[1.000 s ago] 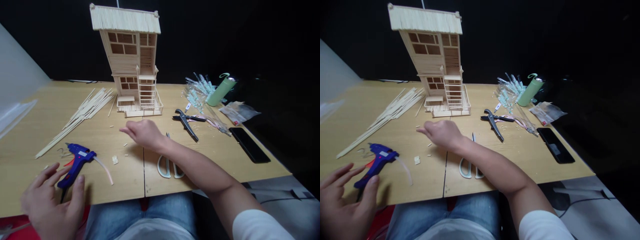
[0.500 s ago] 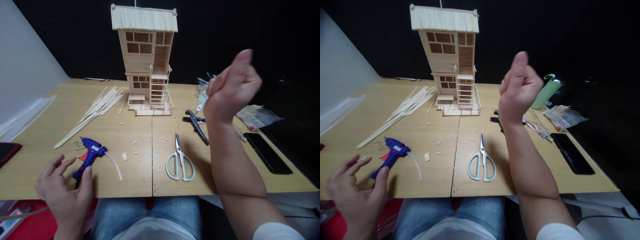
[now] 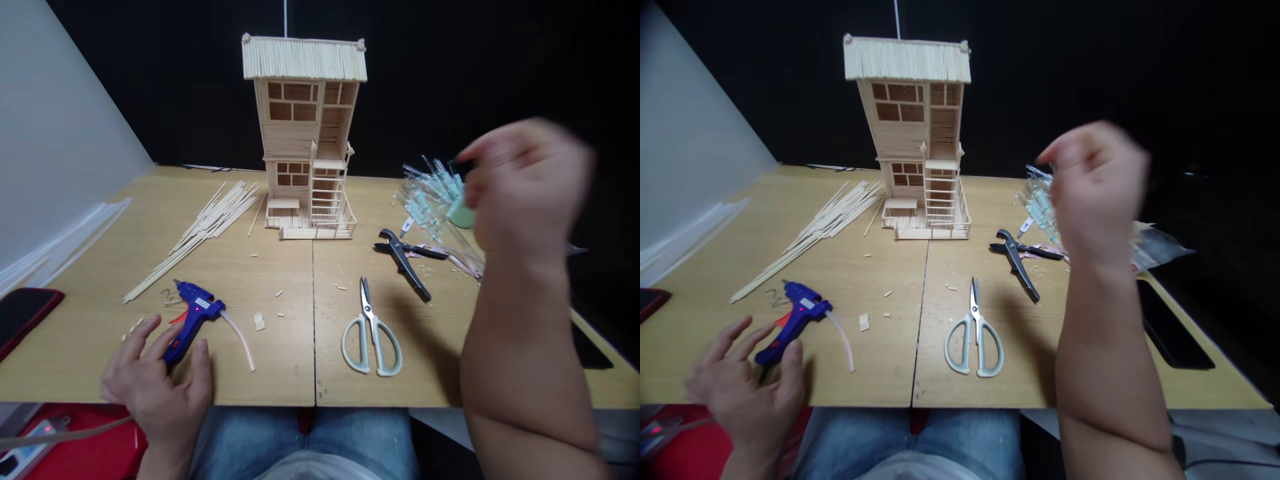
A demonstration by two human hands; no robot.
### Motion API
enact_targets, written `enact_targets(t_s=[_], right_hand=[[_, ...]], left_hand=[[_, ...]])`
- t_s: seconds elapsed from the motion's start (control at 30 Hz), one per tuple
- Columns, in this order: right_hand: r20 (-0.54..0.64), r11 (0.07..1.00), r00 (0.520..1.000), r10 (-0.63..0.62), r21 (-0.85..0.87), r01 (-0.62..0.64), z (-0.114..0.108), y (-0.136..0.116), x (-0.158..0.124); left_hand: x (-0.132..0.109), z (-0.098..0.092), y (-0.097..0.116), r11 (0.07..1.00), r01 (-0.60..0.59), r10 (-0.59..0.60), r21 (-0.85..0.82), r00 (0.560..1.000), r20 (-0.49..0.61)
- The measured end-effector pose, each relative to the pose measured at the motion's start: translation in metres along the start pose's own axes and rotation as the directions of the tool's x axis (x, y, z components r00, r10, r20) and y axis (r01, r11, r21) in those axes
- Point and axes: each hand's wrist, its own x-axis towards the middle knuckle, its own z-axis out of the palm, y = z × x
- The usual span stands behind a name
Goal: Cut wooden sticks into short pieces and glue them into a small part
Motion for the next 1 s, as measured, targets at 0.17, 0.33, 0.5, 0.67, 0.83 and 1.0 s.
enact_targets(t_s=[0.17, 0.33, 0.5, 0.67, 0.83, 1.0], right_hand=[[0.209, 0.766, 0.870, 0.446, -0.592, -0.250, 0.042, 0.042, -0.012], [0.171, 0.718, 0.847, 0.504, -0.628, -0.301, 0.059, 0.074, -0.027], [0.087, 0.707, 0.850, 0.519, -0.603, -0.370, 0.043, 0.080, -0.027], [-0.119, 0.596, 0.802, 0.585, -0.608, -0.525, 0.025, 0.095, -0.032], [-0.154, 0.531, 0.781, 0.605, -0.653, -0.540, 0.026, 0.100, -0.034], [-0.106, 0.627, 0.890, 0.444, -0.673, -0.393, 0.054, 0.087, -0.013]], left_hand=[[0.005, 0.001, -0.003, 0.998, 0.015, -0.012, -0.056, 0.999, 0.050], [0.001, 0.004, -0.008, 0.993, 0.030, -0.025, -0.113, 0.998, 0.053], [-0.002, 0.004, -0.006, 0.991, 0.052, -0.050, -0.126, 0.999, 0.018], [0.000, 0.002, 0.000, 0.991, 0.053, -0.051, -0.123, 0.999, 0.015], [-0.001, 0.004, -0.004, 0.990, 0.050, -0.047, -0.131, 0.999, 0.023], [-0.003, 0.009, -0.012, 0.993, 0.018, -0.014, -0.115, 0.999, 0.036]])
